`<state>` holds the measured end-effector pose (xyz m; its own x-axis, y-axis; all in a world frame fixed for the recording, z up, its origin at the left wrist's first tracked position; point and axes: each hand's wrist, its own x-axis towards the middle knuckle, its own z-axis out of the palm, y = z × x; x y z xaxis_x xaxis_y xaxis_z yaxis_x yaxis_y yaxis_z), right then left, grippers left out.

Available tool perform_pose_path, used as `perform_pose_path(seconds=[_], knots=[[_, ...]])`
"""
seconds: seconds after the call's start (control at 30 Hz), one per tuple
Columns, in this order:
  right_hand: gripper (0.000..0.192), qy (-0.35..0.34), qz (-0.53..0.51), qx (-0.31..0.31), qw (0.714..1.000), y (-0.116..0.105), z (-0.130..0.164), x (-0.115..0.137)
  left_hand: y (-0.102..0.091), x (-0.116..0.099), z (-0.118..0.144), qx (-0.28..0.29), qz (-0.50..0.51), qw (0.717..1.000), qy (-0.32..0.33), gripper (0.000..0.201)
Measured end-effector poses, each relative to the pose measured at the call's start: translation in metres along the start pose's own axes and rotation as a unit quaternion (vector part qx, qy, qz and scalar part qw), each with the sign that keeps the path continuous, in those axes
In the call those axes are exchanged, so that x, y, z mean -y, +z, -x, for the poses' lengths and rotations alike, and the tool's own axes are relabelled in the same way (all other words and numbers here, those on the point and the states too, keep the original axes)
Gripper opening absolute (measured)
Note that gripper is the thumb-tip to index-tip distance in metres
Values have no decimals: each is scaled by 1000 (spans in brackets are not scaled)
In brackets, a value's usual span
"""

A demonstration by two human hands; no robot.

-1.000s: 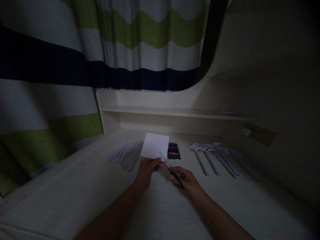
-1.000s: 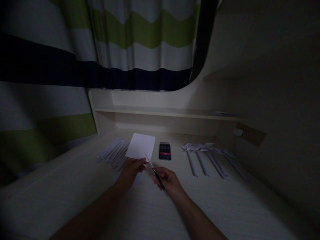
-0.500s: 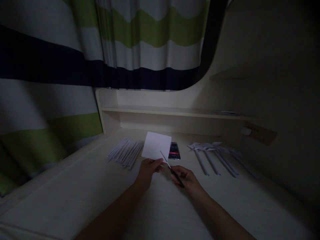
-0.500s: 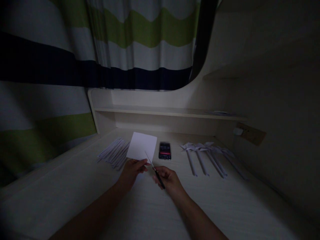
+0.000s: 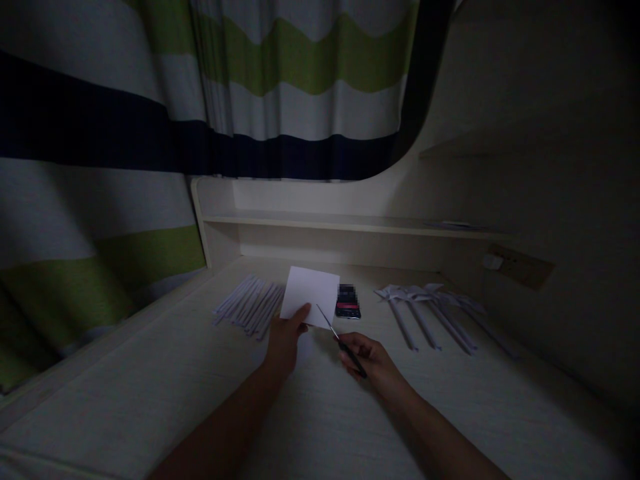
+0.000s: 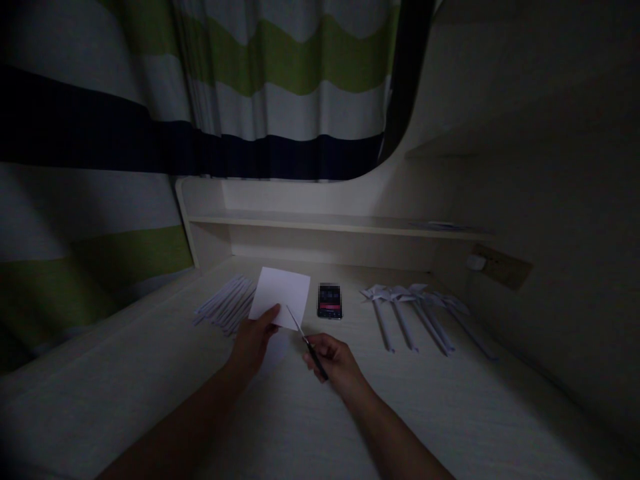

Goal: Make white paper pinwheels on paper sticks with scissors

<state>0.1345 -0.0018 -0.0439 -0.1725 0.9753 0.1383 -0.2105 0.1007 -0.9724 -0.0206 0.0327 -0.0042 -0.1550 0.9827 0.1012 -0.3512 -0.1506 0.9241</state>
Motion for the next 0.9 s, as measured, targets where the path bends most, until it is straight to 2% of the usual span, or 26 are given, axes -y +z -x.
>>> perform_pose_path(seconds=[0.33,0.9], knots=[[34,14,-1,-18,1000,1,-2,1,-1,9,-2,18,25,1000,-1,25],[30,-9,4,-6,1000,5,2,4,-3,12,-3,40,19,999,16,26]])
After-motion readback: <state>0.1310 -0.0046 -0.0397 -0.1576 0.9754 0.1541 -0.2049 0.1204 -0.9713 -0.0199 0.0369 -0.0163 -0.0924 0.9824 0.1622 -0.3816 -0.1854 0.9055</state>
